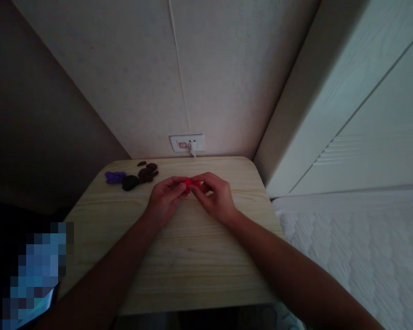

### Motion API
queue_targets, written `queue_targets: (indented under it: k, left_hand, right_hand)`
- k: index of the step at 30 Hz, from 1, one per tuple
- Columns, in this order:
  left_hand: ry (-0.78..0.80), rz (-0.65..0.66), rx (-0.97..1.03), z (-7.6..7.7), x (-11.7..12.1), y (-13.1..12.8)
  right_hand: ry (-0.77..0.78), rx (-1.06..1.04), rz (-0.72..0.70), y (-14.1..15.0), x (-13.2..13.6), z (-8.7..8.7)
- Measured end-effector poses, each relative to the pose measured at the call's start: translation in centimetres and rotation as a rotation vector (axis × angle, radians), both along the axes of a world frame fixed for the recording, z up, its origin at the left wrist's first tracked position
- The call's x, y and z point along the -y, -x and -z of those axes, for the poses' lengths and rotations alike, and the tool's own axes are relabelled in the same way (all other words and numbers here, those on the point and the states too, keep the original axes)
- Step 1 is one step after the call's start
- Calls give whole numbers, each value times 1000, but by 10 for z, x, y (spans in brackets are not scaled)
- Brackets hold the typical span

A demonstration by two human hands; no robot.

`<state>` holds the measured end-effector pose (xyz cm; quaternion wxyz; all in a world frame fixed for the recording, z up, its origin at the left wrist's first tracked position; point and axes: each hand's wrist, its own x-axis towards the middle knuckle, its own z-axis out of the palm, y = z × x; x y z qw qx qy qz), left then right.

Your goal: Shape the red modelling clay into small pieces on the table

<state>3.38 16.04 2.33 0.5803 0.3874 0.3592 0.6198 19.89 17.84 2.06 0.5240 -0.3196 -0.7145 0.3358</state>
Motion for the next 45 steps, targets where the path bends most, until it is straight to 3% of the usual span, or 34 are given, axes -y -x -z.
queue_targets:
  k: [4, 11, 22, 28, 35, 42, 45]
  left_hand:
    - [-8, -7, -13, 2, 0, 1]
    - [-13, -11, -45, 4, 1, 3]
    - [54, -11, 72, -2, 1, 0]
    - [32, 16, 64, 3, 0, 3]
    - [65, 5, 62, 2, 1, 2]
    - [87, 72, 78, -1, 0, -3]
    - [90, 98, 88, 0, 1, -5]
  right_hand:
    - [3, 14, -44, -1, 0, -1]
    - [-129, 151, -57, -2, 1, -8]
    - [-100, 140, -41, 0, 1, -2]
    - [-120, 128, -88, 1, 1, -5]
    - [-29, 108, -125, 1, 2, -5]
    - [252, -194, -274, 6, 0, 0]
    - [369, -230, -355, 8, -3, 1]
